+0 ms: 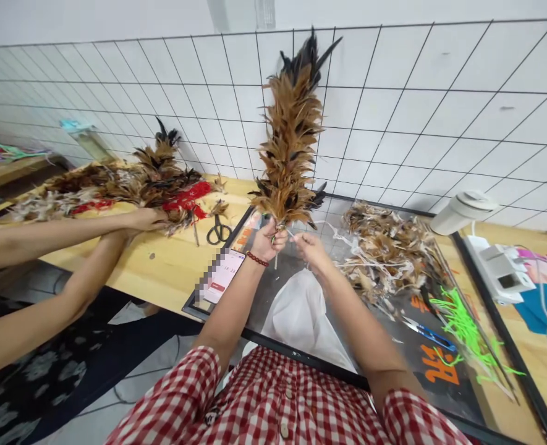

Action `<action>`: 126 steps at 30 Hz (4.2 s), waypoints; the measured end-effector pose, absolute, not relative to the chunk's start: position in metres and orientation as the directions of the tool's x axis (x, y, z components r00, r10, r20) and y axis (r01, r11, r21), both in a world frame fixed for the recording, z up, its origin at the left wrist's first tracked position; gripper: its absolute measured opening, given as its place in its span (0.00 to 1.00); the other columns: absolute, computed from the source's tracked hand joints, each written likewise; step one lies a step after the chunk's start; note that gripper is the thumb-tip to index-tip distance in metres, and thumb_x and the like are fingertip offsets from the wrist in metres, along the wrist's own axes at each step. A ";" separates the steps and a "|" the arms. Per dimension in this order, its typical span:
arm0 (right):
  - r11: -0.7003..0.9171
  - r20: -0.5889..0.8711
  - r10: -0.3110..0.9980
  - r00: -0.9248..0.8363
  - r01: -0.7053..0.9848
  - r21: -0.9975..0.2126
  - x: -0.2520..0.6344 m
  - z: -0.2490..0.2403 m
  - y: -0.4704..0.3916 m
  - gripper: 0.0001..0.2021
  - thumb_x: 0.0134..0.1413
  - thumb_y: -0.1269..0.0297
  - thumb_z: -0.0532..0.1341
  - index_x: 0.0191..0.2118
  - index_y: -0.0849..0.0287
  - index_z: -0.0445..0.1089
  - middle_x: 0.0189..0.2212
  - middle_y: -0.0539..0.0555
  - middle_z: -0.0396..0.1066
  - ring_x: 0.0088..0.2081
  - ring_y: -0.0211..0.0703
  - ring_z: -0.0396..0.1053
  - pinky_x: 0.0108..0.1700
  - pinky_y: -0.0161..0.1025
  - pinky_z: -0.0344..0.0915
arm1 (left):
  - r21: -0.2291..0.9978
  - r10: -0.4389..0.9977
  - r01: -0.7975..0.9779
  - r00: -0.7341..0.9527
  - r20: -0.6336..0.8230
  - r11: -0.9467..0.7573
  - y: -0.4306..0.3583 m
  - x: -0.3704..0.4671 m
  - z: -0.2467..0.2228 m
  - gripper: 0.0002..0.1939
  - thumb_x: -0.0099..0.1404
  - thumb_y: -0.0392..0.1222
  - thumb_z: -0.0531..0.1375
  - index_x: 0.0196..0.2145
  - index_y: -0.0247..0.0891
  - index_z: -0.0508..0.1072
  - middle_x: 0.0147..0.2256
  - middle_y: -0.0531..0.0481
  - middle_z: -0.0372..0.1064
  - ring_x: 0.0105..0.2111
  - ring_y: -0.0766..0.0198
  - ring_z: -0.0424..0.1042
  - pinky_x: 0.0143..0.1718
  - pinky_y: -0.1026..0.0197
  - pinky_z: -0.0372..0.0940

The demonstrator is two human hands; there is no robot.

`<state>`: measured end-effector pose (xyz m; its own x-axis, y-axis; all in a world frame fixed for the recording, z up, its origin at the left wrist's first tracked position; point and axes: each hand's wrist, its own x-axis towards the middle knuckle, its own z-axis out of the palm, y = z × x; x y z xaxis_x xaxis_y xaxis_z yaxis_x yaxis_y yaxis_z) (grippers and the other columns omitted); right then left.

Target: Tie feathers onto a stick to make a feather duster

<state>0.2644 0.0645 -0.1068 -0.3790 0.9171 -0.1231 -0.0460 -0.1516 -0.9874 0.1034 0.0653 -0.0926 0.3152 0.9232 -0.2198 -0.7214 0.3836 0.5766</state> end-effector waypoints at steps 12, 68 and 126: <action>-0.100 -0.042 0.988 -0.152 -0.401 -0.911 0.268 -0.074 0.061 0.24 0.37 0.46 0.75 0.28 0.59 0.67 0.12 0.36 0.43 0.14 0.25 0.37 0.16 0.28 0.38 | 0.879 0.994 -0.464 0.044 -0.102 0.111 0.077 0.120 -0.139 0.21 0.53 0.52 0.72 0.30 0.36 0.68 0.18 0.61 0.53 0.16 0.77 0.47 0.18 0.70 0.37; -0.279 -0.183 0.952 -0.247 -0.441 -0.853 0.208 -0.157 0.027 0.22 0.37 0.44 0.71 0.28 0.57 0.70 0.11 0.37 0.44 0.15 0.27 0.40 0.19 0.31 0.38 | 0.773 0.794 -0.616 -0.542 -0.276 -0.152 0.077 0.037 -0.122 0.21 0.64 0.52 0.68 0.26 0.37 0.63 0.16 0.63 0.50 0.12 0.80 0.45 0.13 0.74 0.38; -0.302 -0.145 0.940 -0.310 -0.552 -0.777 0.224 -0.167 0.036 0.23 0.41 0.46 0.75 0.33 0.56 0.70 0.13 0.36 0.40 0.15 0.27 0.35 0.18 0.30 0.37 | 0.760 0.691 -0.620 -0.636 -0.343 -0.193 0.086 0.072 -0.134 0.19 0.75 0.53 0.54 0.28 0.39 0.59 0.17 0.63 0.46 0.12 0.77 0.45 0.15 0.71 0.39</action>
